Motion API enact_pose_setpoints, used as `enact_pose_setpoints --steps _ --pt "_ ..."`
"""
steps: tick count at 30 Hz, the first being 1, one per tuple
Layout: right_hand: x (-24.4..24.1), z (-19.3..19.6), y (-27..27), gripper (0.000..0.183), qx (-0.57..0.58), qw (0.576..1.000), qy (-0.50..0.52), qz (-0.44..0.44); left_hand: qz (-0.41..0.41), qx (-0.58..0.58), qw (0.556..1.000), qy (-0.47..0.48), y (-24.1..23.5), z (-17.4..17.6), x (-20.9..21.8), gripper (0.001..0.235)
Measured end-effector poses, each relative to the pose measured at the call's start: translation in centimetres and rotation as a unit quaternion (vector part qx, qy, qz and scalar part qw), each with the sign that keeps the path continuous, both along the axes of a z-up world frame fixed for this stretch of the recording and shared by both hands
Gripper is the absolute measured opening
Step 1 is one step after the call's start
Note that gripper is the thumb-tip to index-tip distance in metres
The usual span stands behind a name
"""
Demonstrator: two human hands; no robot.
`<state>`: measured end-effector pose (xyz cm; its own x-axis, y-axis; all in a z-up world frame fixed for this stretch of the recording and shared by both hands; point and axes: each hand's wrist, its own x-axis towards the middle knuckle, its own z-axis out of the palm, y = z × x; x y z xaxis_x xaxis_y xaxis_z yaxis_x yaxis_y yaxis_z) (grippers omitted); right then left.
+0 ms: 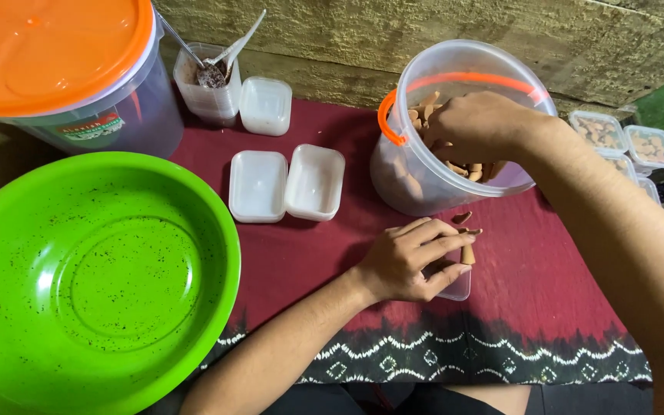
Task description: The person is packing incense cones from a large plastic bucket into small, clear plastic containers.
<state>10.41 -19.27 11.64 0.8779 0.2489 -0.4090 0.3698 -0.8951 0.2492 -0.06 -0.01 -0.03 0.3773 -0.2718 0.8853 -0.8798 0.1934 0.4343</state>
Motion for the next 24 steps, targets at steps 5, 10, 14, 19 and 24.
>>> enact_pose_setpoints --steps 5,10,14,19,24 --pt "-1.0 1.0 0.8 0.020 0.001 1.000 -0.007 0.001 0.002 0.002 1.000 0.005 0.0 -0.1 0.0 0.027" --pt "-3.1 4.4 1.0 0.022 0.189 0.981 -0.025 -0.026 -0.002 -0.004 1.000 0.010 0.4 0.3 0.2 0.026" --pt "-4.3 4.9 -1.4 0.030 0.390 0.919 -0.049 -0.034 -0.035 0.029 0.999 0.002 1.1 0.9 0.1 0.028" --pt "-6.3 4.9 -2.2 0.031 0.463 0.879 -0.073 -0.088 -0.037 0.032 0.999 -0.013 0.9 0.9 0.1 0.027" --pt "-5.8 5.7 -0.5 0.024 0.337 0.938 -0.053 -0.053 -0.036 0.038 0.999 -0.015 0.9 0.7 0.0 0.029"
